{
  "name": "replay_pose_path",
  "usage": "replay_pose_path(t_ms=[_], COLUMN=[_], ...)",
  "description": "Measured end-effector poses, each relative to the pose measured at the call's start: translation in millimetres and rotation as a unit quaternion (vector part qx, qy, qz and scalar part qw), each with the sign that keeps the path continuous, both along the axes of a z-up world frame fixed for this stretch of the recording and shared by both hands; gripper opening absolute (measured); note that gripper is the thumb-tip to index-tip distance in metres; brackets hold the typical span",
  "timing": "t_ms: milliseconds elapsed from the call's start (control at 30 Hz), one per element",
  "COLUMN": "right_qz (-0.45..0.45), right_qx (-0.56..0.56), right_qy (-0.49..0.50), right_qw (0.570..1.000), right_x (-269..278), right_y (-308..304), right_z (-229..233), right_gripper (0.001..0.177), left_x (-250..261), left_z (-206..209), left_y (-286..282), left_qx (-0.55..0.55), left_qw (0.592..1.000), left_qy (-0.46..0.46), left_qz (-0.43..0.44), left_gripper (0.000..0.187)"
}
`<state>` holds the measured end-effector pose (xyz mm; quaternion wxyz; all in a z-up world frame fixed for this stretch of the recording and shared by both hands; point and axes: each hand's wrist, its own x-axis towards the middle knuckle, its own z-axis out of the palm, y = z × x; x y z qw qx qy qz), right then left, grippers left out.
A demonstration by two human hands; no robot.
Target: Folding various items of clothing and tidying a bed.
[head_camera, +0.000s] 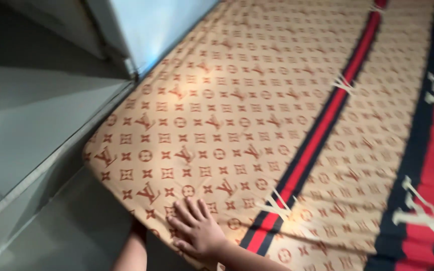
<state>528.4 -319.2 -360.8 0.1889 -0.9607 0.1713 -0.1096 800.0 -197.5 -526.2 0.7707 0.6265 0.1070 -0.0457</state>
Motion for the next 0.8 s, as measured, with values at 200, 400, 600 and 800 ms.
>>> replay_pose_path(t_ms=[200,400,600,800], right_qz=[-0.192,-0.496,-0.711,-0.811], right_qx=[0.009,-0.019,-0.066,-0.040], right_qy=[-0.037,-0.012,0.120,0.118], right_qw=[0.981,0.868,0.690,0.571], right_x=[-86,-252,-504,-711], right_y=[-28,-62,18,175], right_z=[-29,-86,-113,-170], right_gripper=[0.066,0.070,0.071,0.075], left_x=[6,-88,-230,-384], left_z=[19,110,145,187], left_y=[17,19,-11,-16], left_qx=[0.026,0.202,0.235,0.195], left_qw=[0.999,0.880,0.637,0.426], left_qy=[-0.047,-0.401,-0.618,-0.659], left_qz=[-0.002,-0.155,-0.396,-0.589], left_gripper=[0.044,0.032,0.035,0.068])
